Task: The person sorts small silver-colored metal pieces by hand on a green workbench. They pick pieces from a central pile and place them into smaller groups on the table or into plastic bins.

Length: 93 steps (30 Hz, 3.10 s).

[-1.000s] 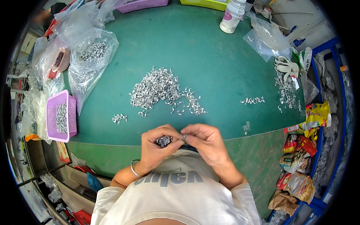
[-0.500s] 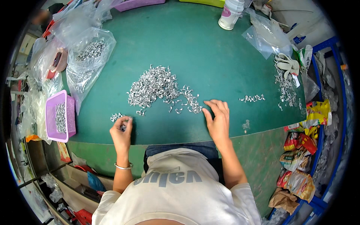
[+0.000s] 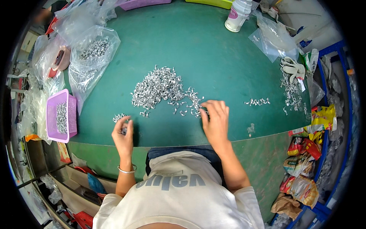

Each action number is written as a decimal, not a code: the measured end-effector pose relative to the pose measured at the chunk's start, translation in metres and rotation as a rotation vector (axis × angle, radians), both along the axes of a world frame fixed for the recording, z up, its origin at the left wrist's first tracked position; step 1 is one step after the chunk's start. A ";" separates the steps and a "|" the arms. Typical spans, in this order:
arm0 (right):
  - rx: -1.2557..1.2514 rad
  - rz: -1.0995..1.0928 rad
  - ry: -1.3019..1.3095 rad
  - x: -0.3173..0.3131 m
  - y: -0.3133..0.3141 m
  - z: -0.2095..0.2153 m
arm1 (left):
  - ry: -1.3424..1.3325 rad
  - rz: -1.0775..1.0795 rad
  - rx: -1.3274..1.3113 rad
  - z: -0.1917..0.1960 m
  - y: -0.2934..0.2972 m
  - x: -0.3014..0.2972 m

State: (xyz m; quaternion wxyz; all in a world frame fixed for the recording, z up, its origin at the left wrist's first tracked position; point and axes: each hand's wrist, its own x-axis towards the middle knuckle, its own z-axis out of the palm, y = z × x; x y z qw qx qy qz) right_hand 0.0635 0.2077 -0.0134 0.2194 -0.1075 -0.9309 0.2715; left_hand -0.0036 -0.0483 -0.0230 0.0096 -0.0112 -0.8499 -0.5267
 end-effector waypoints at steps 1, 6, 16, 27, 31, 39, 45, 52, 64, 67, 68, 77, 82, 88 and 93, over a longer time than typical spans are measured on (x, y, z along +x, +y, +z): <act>-0.010 0.016 0.023 -0.004 -0.005 0.001 | -0.054 -0.063 0.116 -0.001 0.006 0.002; 0.095 0.038 -0.021 -0.027 -0.026 -0.002 | -0.781 -0.223 0.773 0.018 0.036 0.010; -0.060 0.088 0.031 -0.030 -0.028 0.001 | -0.848 -0.262 0.965 0.013 0.061 0.018; -0.818 0.266 -0.195 0.002 -0.030 0.036 | -0.172 -0.533 0.468 0.032 0.070 0.013; -1.007 0.305 -0.158 0.006 -0.030 0.043 | -0.521 -0.434 0.599 0.045 0.067 0.016; -1.033 0.319 -0.052 0.010 -0.036 0.052 | -0.807 -0.426 0.917 0.047 0.067 0.019; -0.873 0.301 -0.021 0.011 -0.038 0.057 | -0.768 -0.417 0.908 0.049 0.068 0.021; -0.834 0.306 -0.019 0.011 -0.038 0.056 | -0.615 -0.408 0.774 0.048 0.067 0.022; 0.045 0.120 -0.042 -0.018 -0.018 0.004 | -0.028 0.063 -0.074 -0.008 -0.015 -0.008; 0.125 0.153 -0.063 -0.023 -0.021 -0.008 | 0.031 0.118 -0.167 -0.010 -0.024 -0.010; 0.124 0.161 -0.052 -0.023 -0.021 -0.012 | 0.031 0.131 -0.161 -0.007 -0.023 -0.009; -1.566 0.296 -0.098 0.003 -0.038 0.010 | -0.755 -0.293 0.725 0.025 0.032 0.013; -1.696 0.410 -0.078 0.010 -0.043 0.001 | -0.962 -0.403 0.936 0.036 0.063 0.022; -1.610 0.422 -0.070 0.012 -0.043 0.007 | -0.973 -0.378 0.963 0.038 0.066 0.022; -1.456 0.396 -0.048 0.011 -0.043 0.022 | -0.859 -0.366 0.895 0.043 0.066 0.022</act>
